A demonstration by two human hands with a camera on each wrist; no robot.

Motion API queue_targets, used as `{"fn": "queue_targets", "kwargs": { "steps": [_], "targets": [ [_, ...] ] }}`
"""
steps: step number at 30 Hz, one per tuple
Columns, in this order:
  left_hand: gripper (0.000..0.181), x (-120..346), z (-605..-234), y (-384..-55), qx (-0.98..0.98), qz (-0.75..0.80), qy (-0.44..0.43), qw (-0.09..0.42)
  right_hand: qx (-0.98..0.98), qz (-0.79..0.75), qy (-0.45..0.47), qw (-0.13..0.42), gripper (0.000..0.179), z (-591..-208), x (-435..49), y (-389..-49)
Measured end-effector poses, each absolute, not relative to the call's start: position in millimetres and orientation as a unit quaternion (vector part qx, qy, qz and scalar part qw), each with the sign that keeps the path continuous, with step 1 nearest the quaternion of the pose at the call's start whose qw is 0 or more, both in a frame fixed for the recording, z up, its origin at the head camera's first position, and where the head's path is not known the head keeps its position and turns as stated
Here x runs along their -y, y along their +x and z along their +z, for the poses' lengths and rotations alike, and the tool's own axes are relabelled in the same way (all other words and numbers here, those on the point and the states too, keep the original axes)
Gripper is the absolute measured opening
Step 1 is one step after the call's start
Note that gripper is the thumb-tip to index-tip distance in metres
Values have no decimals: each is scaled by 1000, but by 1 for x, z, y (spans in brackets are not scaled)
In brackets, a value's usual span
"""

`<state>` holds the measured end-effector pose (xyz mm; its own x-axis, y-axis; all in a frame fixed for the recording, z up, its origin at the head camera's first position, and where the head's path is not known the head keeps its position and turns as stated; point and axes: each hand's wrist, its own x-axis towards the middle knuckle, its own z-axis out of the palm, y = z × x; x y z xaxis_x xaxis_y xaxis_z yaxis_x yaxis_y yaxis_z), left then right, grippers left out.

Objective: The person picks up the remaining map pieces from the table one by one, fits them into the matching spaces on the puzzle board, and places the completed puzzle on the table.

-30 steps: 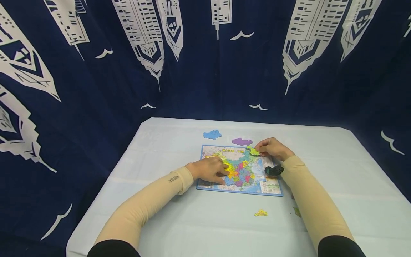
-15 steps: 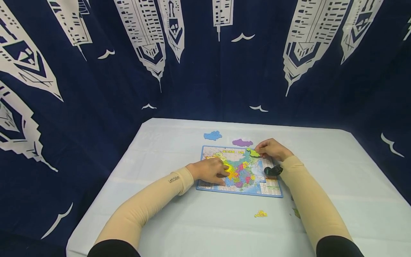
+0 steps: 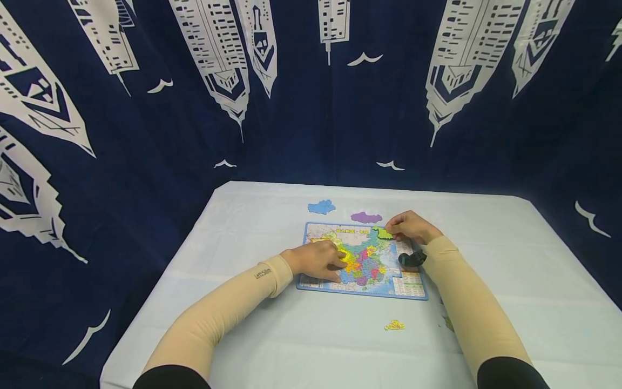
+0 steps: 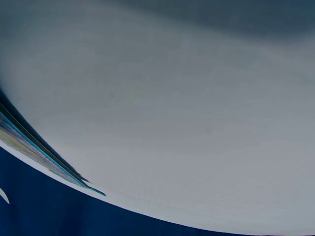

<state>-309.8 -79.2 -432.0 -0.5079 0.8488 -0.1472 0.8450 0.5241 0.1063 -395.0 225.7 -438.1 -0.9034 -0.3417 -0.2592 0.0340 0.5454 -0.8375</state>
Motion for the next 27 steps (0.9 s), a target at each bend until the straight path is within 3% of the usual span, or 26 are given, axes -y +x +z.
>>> {"fn": "queue_targets", "kwargs": {
  "steps": [27],
  "targets": [
    [47, 80, -434, -311, -869, 15, 487, 89, -880, -423, -54, 207, 20, -434, -218, -399]
  ]
}}
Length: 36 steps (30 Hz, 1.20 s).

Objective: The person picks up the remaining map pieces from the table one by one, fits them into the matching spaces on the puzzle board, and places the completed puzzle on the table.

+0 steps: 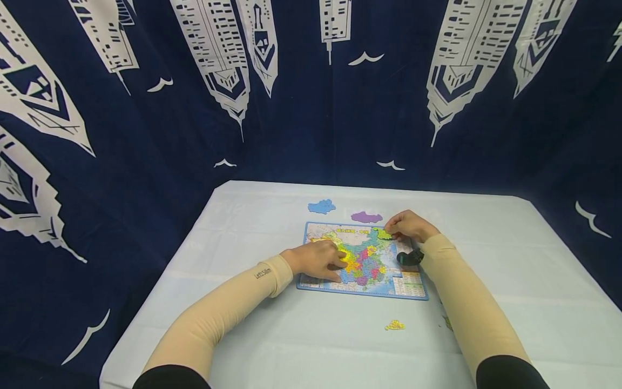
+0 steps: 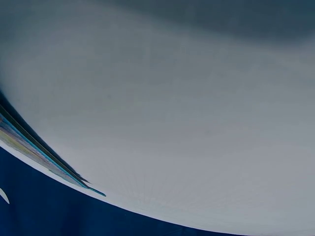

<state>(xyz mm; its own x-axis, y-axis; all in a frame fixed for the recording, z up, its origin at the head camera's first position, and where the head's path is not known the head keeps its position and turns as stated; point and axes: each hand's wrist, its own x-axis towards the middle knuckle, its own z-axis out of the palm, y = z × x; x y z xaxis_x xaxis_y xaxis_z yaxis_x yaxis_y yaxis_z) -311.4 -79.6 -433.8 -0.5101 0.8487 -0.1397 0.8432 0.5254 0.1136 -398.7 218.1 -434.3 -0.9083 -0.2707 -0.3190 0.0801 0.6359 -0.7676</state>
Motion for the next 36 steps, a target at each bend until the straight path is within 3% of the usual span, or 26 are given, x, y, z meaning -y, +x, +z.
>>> {"fn": "queue_targets", "kwargs": {
  "steps": [36],
  "targets": [
    [47, 79, -433, -310, -871, 16, 483, 92, -894, -389, -44, 218, 12, -422, -209, -394]
  ]
}}
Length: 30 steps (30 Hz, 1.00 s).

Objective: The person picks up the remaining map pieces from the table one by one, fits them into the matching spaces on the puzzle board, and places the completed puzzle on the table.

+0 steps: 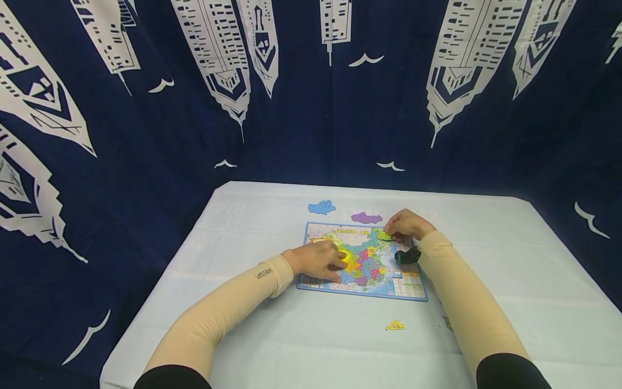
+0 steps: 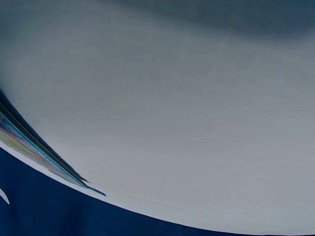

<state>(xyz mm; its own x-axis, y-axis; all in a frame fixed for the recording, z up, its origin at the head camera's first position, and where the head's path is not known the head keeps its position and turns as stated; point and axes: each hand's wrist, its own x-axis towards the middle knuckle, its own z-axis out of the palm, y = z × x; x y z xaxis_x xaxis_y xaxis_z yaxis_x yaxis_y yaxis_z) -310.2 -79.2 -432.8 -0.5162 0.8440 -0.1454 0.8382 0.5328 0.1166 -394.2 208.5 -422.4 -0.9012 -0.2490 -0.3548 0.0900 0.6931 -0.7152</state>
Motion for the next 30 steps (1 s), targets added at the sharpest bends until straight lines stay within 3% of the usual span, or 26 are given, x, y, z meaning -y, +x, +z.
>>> {"fn": "queue_targets", "kwargs": {
  "steps": [9, 30],
  "targets": [
    [47, 79, -433, -310, -871, 17, 483, 89, -894, -381, -20, 233, 9, -421, -207, -396],
    [47, 79, -430, -308, -871, 16, 481, 93, -901, -383, -11, 203, 6, -425, -204, -392]
  ]
}}
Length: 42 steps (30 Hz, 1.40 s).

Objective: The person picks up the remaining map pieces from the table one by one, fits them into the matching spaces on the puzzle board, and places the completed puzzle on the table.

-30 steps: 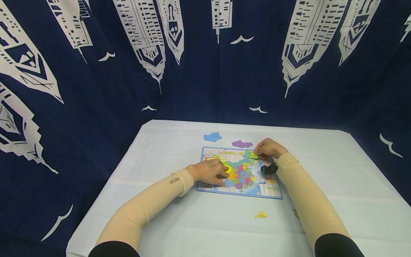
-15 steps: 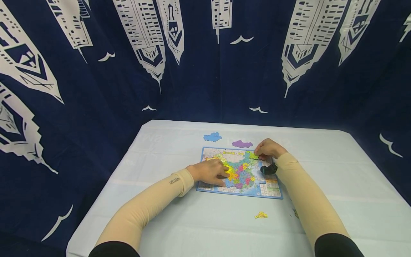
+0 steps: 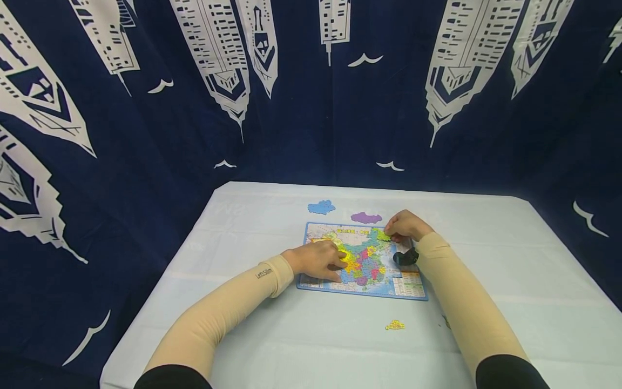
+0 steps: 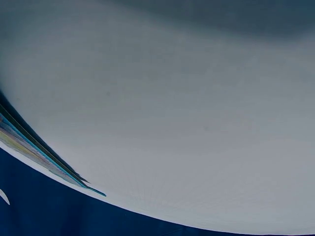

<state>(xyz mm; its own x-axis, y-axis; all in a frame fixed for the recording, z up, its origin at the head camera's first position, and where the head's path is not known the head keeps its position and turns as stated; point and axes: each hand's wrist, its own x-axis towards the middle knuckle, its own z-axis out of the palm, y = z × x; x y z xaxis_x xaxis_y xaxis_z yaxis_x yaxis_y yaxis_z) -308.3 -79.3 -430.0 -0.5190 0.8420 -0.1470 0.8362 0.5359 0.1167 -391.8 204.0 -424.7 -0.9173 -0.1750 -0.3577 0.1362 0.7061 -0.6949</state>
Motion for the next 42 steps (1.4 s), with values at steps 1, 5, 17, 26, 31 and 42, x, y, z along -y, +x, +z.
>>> {"fn": "queue_targets", "kwargs": {
  "steps": [1, 5, 17, 26, 31, 42],
  "targets": [
    [47, 79, -430, -308, -871, 16, 482, 93, -901, -384, -14, 202, 7, -425, -204, -392],
    [47, 80, -431, -309, -871, 17, 482, 92, -900, -388, -15, 198, 8, -426, -204, -391],
    [47, 80, -431, -307, -872, 13, 482, 89, -908, -375, -15, 184, 9, -428, -202, -390],
    [46, 81, -431, -307, -874, 21, 477, 91, -913, -365, -5, 181, 8, -430, -202, -392],
    [47, 80, -431, -307, -873, 19, 478, 92, -916, -360, -2, 179, 9, -429, -202, -391],
    [46, 80, -433, -309, -868, 9, 489, 84, -922, -346, 10, 176, 10, -430, -201, -391]
  ]
}}
